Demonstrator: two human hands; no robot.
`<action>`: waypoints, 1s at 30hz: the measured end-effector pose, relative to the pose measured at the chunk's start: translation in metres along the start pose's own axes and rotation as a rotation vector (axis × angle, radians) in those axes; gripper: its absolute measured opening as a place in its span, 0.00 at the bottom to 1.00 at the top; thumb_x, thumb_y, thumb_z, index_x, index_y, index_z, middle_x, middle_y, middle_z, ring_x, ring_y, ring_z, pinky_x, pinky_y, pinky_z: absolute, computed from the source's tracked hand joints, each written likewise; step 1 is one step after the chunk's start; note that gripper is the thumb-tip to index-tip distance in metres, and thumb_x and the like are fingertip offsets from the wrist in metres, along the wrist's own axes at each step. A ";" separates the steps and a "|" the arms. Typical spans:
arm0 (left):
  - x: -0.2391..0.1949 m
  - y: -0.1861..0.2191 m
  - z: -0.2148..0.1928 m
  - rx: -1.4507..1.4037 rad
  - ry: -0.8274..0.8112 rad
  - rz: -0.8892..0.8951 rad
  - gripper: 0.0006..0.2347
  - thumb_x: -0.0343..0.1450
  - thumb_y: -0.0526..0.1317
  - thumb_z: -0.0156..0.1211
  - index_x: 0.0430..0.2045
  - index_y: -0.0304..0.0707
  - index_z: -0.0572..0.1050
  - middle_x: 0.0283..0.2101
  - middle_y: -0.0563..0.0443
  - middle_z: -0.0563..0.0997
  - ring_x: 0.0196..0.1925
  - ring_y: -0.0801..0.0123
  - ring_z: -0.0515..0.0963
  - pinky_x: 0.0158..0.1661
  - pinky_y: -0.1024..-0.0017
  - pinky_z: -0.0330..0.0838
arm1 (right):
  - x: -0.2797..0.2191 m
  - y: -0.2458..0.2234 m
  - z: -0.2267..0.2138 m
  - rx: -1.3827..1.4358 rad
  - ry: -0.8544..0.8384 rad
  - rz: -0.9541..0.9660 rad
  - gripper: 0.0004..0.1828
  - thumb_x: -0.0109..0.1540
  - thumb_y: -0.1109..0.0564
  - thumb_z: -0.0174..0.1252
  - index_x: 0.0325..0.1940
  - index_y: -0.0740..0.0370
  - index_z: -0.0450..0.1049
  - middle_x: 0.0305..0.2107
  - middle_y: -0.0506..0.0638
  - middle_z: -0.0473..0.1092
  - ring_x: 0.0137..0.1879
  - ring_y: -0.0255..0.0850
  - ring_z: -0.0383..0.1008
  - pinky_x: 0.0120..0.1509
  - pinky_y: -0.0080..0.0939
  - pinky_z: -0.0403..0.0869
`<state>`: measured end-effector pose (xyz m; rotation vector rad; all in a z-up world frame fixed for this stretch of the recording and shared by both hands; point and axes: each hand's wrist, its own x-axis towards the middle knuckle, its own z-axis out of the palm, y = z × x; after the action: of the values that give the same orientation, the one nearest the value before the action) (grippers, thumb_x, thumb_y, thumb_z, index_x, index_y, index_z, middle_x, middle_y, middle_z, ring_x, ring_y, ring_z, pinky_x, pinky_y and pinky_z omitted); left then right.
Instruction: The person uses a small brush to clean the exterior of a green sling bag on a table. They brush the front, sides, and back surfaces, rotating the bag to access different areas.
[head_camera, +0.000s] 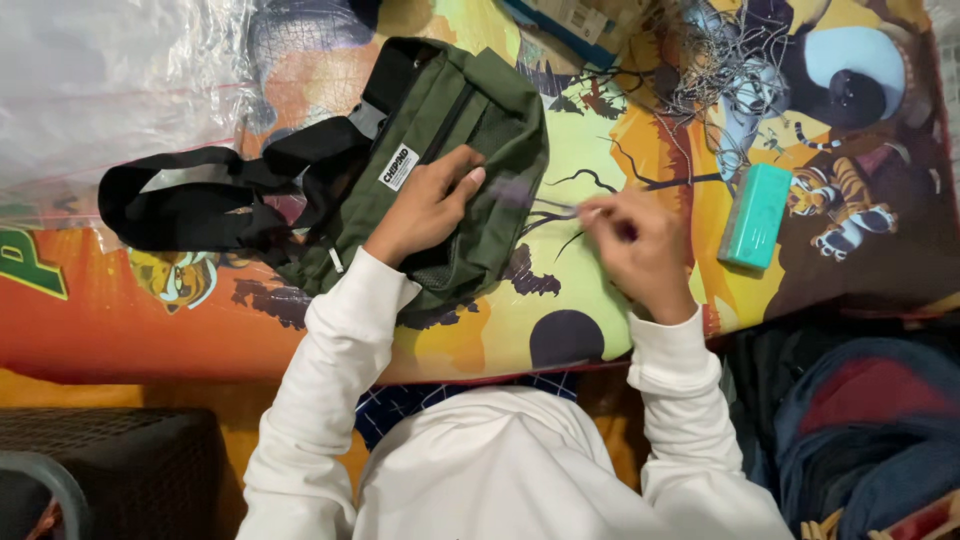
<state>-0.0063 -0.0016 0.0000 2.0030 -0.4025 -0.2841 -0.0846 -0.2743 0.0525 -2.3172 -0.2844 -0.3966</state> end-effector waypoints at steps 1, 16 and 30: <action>0.001 0.000 0.000 0.000 -0.001 0.000 0.08 0.77 0.42 0.52 0.47 0.49 0.76 0.20 0.40 0.75 0.28 0.44 0.78 0.36 0.52 0.71 | 0.000 -0.004 0.000 0.000 0.001 0.001 0.10 0.63 0.62 0.70 0.28 0.55 0.78 0.30 0.44 0.78 0.36 0.43 0.77 0.44 0.37 0.72; 0.003 -0.002 0.000 -0.028 0.004 -0.045 0.07 0.77 0.42 0.52 0.44 0.49 0.77 0.21 0.42 0.76 0.27 0.50 0.77 0.36 0.54 0.70 | 0.000 -0.015 -0.002 0.176 -0.302 0.015 0.05 0.61 0.61 0.68 0.41 0.56 0.85 0.28 0.55 0.77 0.27 0.41 0.70 0.36 0.39 0.70; 0.003 -0.005 0.002 -0.075 0.007 -0.039 0.08 0.76 0.42 0.52 0.45 0.47 0.78 0.25 0.40 0.80 0.34 0.47 0.81 0.41 0.53 0.72 | -0.006 0.016 0.001 -0.107 -0.030 0.011 0.04 0.64 0.58 0.71 0.43 0.51 0.85 0.31 0.49 0.77 0.33 0.43 0.77 0.37 0.37 0.74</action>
<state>-0.0030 -0.0018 -0.0056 1.9398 -0.3433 -0.3121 -0.0850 -0.2851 0.0386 -2.4301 -0.2706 -0.3805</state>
